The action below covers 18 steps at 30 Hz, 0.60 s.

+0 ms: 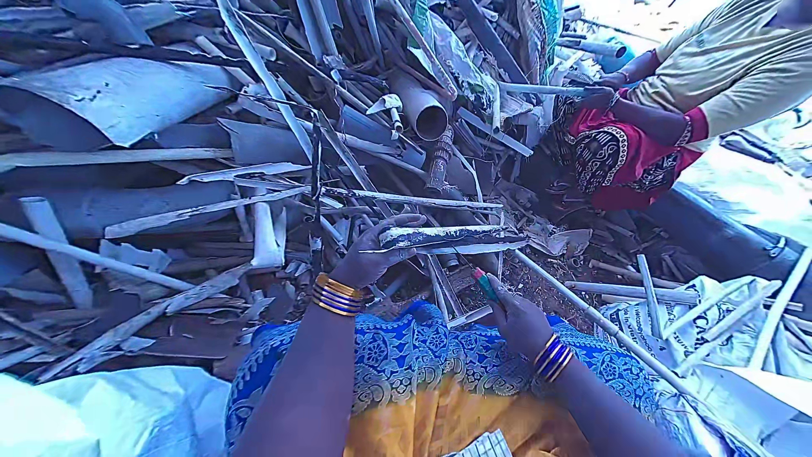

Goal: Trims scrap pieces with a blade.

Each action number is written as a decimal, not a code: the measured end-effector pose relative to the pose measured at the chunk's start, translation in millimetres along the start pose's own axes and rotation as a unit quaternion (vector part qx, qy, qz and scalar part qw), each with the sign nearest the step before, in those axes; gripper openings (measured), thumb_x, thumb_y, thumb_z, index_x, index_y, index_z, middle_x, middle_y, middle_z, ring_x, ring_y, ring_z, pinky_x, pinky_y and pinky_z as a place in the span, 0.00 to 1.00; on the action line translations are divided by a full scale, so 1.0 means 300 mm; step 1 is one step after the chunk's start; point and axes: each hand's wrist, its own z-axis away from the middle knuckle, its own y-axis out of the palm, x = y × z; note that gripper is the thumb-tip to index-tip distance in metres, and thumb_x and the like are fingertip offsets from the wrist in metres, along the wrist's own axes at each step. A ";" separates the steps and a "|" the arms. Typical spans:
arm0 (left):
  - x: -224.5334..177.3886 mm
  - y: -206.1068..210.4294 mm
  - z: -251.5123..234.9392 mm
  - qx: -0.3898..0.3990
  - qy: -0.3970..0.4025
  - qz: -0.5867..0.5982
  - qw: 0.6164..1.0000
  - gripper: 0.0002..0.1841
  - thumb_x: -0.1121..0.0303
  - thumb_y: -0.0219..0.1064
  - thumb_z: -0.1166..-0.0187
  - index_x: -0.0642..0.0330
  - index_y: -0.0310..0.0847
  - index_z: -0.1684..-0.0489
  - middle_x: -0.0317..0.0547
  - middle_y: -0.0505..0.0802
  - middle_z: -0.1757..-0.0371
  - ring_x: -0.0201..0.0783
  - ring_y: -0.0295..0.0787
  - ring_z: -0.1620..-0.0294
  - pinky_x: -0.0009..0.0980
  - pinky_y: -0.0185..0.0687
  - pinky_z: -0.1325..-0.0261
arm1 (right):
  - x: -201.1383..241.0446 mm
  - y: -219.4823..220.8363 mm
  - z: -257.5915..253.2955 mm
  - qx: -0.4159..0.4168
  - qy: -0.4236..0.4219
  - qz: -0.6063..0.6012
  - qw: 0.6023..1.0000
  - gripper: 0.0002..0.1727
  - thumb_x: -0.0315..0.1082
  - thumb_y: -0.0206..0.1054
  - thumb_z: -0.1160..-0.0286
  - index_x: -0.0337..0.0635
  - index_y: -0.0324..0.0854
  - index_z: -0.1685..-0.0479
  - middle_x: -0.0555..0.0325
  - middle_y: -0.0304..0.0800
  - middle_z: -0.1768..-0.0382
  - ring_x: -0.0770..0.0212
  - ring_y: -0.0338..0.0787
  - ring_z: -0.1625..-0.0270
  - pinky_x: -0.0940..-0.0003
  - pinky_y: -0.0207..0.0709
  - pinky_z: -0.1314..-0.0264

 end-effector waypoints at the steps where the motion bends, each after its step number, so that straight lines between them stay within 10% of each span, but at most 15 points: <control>1: 0.000 -0.002 0.000 0.004 0.002 -0.006 1.000 0.31 0.84 0.69 0.35 0.63 0.75 0.26 0.38 0.87 0.29 0.27 0.86 0.35 0.25 0.84 0.33 | -0.034 0.001 -0.047 0.035 0.049 0.015 0.998 0.33 0.39 0.47 0.07 0.54 0.48 0.03 0.35 0.90 0.41 0.35 0.90 0.39 0.38 0.79 0.36; 4: -0.007 0.004 0.005 -0.001 0.006 -0.025 1.000 0.30 0.83 0.70 0.35 0.67 0.76 0.27 0.43 0.86 0.27 0.29 0.84 0.30 0.25 0.80 0.28 | -0.169 0.044 -0.188 0.074 0.148 -0.024 0.986 0.34 0.39 0.47 0.07 0.51 0.43 0.02 0.34 0.84 0.30 0.37 0.85 0.29 0.38 0.74 0.26; 9: 0.003 -0.008 0.000 -0.021 -0.004 0.002 1.000 0.31 0.86 0.67 0.35 0.65 0.75 0.26 0.39 0.89 0.31 0.27 0.88 0.36 0.25 0.85 0.35 | 0.001 0.033 -0.047 0.013 -0.028 -0.070 0.997 0.33 0.40 0.50 0.08 0.47 0.51 0.04 0.35 0.91 0.43 0.36 0.91 0.42 0.39 0.79 0.35; 11: -0.002 0.003 -0.006 -0.054 -0.007 -0.006 0.998 0.31 0.86 0.68 0.34 0.68 0.73 0.24 0.41 0.90 0.32 0.28 0.88 0.38 0.25 0.85 0.36 | -0.043 0.040 -0.095 0.039 0.036 -0.031 0.998 0.34 0.40 0.48 0.06 0.50 0.46 0.03 0.34 0.89 0.39 0.35 0.90 0.37 0.38 0.77 0.33; 14: 0.004 0.031 -0.023 -0.171 -0.014 0.004 0.985 0.30 0.85 0.68 0.29 0.71 0.70 0.23 0.47 0.90 0.33 0.29 0.88 0.38 0.25 0.84 0.36 | -0.219 0.104 -0.244 0.070 0.165 -0.052 0.982 0.34 0.40 0.47 0.06 0.48 0.44 0.03 0.32 0.83 0.31 0.35 0.85 0.28 0.37 0.73 0.25; 18: 0.019 0.046 -0.062 -0.344 -0.077 0.069 0.933 0.26 0.79 0.68 0.21 0.64 0.71 0.22 0.49 0.87 0.35 0.32 0.89 0.46 0.30 0.87 0.43 | -0.079 0.091 -0.146 0.052 0.026 -0.077 0.995 0.35 0.39 0.49 0.07 0.47 0.45 0.03 0.34 0.88 0.37 0.36 0.89 0.35 0.40 0.75 0.27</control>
